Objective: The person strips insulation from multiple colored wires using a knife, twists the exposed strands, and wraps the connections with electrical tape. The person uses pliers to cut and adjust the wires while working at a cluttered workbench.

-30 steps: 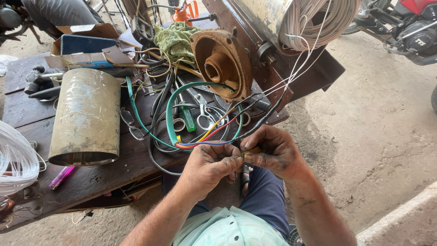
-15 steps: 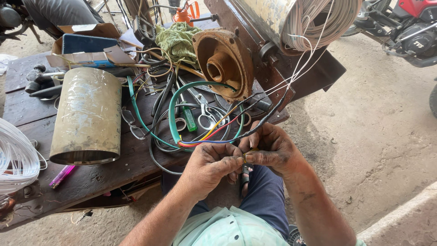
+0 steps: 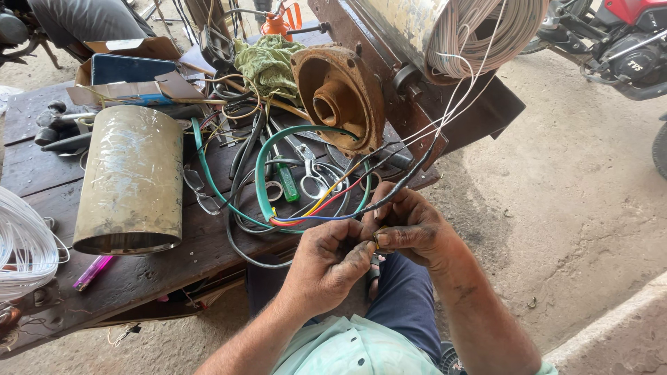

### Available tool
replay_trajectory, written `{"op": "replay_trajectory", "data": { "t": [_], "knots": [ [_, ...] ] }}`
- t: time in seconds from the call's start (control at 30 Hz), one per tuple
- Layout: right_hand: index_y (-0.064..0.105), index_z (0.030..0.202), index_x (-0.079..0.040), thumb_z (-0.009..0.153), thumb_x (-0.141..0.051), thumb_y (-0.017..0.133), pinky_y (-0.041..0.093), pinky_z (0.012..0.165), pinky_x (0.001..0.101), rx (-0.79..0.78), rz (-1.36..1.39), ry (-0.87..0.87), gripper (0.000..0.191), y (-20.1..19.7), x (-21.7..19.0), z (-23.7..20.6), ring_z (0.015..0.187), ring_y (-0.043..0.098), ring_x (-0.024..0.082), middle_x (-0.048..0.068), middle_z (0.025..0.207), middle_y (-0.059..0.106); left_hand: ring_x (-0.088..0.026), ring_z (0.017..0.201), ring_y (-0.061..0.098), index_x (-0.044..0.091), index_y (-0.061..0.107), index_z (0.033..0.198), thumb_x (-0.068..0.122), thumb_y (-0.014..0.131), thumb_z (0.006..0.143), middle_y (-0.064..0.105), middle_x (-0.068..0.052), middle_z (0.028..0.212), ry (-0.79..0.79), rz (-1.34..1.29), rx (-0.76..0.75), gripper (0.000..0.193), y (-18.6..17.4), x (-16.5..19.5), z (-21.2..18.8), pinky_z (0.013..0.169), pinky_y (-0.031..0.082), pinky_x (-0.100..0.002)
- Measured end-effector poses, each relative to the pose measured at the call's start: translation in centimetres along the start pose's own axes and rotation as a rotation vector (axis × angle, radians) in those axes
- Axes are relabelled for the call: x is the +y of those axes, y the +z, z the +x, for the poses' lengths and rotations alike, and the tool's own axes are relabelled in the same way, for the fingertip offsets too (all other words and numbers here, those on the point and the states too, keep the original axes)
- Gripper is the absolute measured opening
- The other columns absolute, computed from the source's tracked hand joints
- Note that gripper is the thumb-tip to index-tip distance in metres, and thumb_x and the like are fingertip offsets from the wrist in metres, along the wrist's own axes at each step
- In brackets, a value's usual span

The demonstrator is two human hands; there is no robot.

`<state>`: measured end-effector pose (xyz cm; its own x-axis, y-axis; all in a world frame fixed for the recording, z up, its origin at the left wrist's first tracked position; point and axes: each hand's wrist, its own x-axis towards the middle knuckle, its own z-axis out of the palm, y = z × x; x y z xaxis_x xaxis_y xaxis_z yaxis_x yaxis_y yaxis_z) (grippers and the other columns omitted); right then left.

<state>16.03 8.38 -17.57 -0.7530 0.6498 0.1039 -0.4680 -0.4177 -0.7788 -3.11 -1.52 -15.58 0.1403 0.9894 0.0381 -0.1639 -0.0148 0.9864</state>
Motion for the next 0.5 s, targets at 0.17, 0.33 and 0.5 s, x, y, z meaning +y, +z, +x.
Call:
{"op": "replay_trajectory", "data": {
  "t": [0.17, 0.33, 0.5],
  "knots": [
    [0.056, 0.108, -0.005, 0.082, -0.003, 0.087, 0.055, 0.066, 0.0281, -0.003, 0.053, 0.023, 0.04, 0.0, 0.2, 0.2, 0.08, 0.07, 0.019, 0.015, 0.092, 0.072, -0.004, 0.077, 0.06, -0.003, 0.069, 0.107, 0.019, 0.065, 0.1, 0.069, 0.0, 0.086, -0.005, -0.002, -0.014, 0.024, -0.2, -0.3, 0.1, 0.069, 0.053, -0.021],
    [0.056, 0.106, -0.003, 0.084, -0.005, 0.086, 0.052, 0.061, 0.0253, -0.018, 0.046, 0.031, 0.038, -0.2, 0.3, 0.4, 0.075, 0.067, 0.017, 0.017, 0.092, 0.072, -0.004, 0.064, 0.054, -0.002, 0.071, 0.106, 0.019, 0.069, 0.097, 0.064, 0.002, 0.077, -0.088, -0.173, -0.041, 0.023, -0.7, -1.1, 0.5, 0.057, 0.046, -0.021],
    [0.056, 0.105, -0.004, 0.084, -0.005, 0.085, 0.05, 0.059, 0.0237, -0.038, 0.059, 0.034, 0.037, -0.3, 0.3, 0.4, 0.07, 0.064, 0.015, 0.019, 0.091, 0.072, -0.005, 0.062, 0.054, -0.002, 0.071, 0.103, 0.018, 0.07, 0.097, 0.063, 0.002, 0.074, -0.06, -0.215, -0.051, 0.021, -0.8, -1.3, 0.6, 0.056, 0.046, -0.022]
  ]
}}
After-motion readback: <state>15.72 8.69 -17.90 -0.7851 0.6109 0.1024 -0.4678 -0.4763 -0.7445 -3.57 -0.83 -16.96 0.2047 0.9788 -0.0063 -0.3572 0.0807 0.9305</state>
